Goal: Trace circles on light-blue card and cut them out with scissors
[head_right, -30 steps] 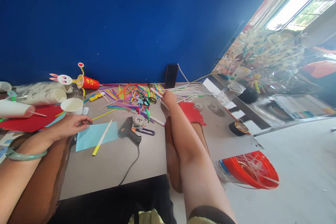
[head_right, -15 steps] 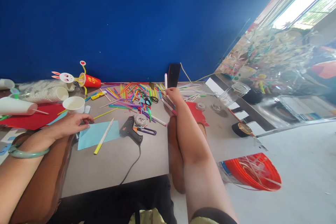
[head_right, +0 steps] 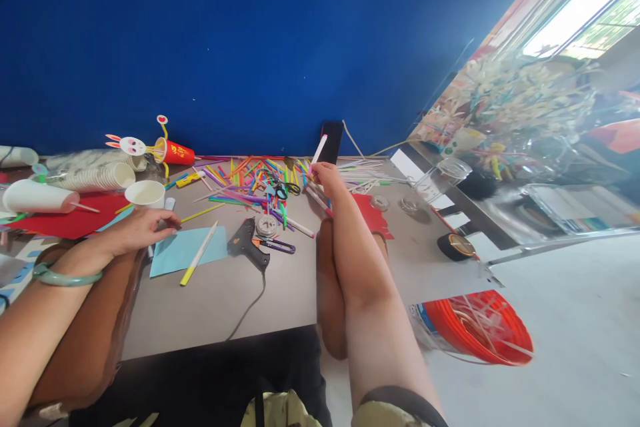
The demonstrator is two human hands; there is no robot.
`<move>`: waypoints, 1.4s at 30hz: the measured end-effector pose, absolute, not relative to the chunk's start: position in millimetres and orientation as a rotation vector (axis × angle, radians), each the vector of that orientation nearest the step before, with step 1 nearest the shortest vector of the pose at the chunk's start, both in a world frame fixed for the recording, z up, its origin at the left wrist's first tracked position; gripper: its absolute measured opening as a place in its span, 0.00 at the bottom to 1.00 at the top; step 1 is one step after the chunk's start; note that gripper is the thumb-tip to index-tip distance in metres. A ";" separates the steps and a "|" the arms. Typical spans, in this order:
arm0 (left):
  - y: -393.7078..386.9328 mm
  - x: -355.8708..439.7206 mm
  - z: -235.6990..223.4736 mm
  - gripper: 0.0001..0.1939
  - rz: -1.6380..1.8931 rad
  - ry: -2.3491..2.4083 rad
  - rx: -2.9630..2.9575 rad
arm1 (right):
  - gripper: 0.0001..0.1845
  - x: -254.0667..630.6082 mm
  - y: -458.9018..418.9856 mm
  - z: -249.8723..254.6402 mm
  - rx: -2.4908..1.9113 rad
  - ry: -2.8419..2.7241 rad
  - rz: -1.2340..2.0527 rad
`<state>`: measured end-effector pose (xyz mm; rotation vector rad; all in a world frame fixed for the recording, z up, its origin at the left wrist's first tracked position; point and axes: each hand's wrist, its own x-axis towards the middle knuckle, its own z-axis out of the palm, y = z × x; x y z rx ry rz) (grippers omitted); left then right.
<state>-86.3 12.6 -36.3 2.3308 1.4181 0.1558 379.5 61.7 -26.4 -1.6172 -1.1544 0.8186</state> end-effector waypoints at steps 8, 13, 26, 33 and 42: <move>4.4 -82.9 -38.1 0.17 0.477 1.429 2.576 | 0.05 360.0 61.7 -29.7 -1.492 -1.197 0.901; 3.7 -73.1 -47.1 0.21 0.920 1.374 2.814 | 0.10 342.1 54.4 -20.7 -1.379 -1.317 0.992; -20.8 -22.3 9.2 0.19 0.752 1.162 2.514 | 0.19 201.0 -8.3 24.7 -0.839 -1.838 1.428; -31.8 -35.2 16.5 0.28 0.634 1.121 2.225 | 0.23 174.9 -18.8 9.9 -0.871 -1.554 1.470; -52.8 -42.0 23.0 0.27 0.537 1.024 1.870 | 0.20 175.3 -28.2 -2.5 -0.942 -1.169 1.625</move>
